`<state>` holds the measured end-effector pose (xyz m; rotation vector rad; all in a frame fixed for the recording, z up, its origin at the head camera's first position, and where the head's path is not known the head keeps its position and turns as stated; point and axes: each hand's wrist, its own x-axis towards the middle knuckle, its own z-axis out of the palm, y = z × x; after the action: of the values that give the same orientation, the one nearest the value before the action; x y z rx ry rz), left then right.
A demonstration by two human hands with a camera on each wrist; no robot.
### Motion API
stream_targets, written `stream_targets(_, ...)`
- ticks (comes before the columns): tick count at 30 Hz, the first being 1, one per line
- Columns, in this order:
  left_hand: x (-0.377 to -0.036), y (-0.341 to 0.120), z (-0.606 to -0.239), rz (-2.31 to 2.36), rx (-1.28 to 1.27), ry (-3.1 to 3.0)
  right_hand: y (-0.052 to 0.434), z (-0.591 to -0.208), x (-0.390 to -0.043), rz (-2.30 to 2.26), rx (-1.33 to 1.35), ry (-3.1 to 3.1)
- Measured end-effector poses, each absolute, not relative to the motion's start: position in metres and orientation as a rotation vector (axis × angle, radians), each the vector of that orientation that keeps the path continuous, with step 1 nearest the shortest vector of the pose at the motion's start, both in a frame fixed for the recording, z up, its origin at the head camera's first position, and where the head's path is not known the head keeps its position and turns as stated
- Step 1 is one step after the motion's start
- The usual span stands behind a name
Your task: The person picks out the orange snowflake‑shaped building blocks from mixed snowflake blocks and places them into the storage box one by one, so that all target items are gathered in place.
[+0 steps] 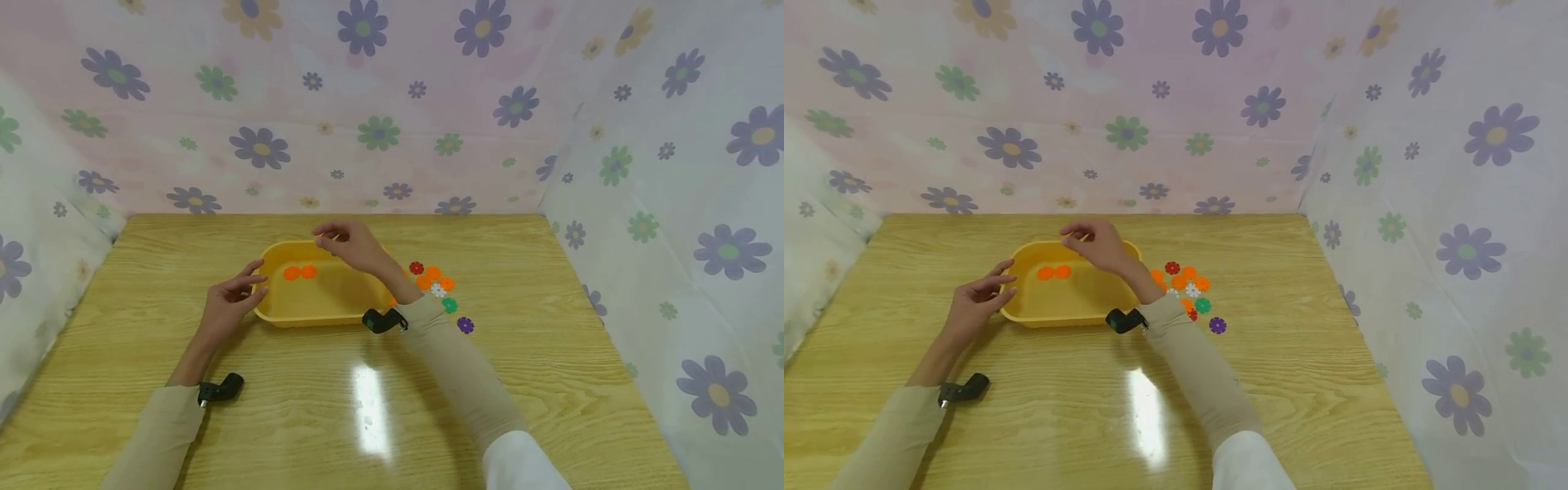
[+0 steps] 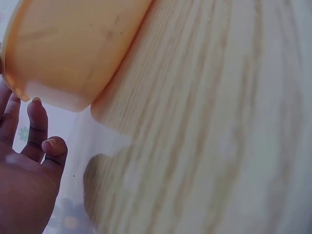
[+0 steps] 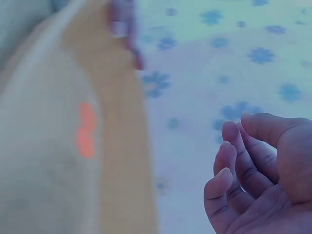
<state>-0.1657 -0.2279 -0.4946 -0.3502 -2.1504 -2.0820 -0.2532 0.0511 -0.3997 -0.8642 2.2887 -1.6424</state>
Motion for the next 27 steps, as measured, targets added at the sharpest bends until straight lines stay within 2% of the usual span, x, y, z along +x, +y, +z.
stream_targets(7,-0.166,-0.227,-0.496,-2.105,-0.332,-2.145,0.091,-0.379,-0.252,-1.75,-0.861,2.242)
stream_targets(12,-0.166,-0.226,-0.496,-2.115,-0.329,-2.149,0.127,-0.376,-0.247,-1.722,-0.765,2.277)
stream_targets(19,-0.164,-0.226,-0.496,-2.136,-0.335,-2.116,0.18,-0.392,-0.242,-1.713,-0.561,2.357)
stream_targets(27,-0.165,-0.226,-0.496,-2.158,-0.386,-2.085,0.23,-0.428,-0.238,-1.497,-0.388,2.593)
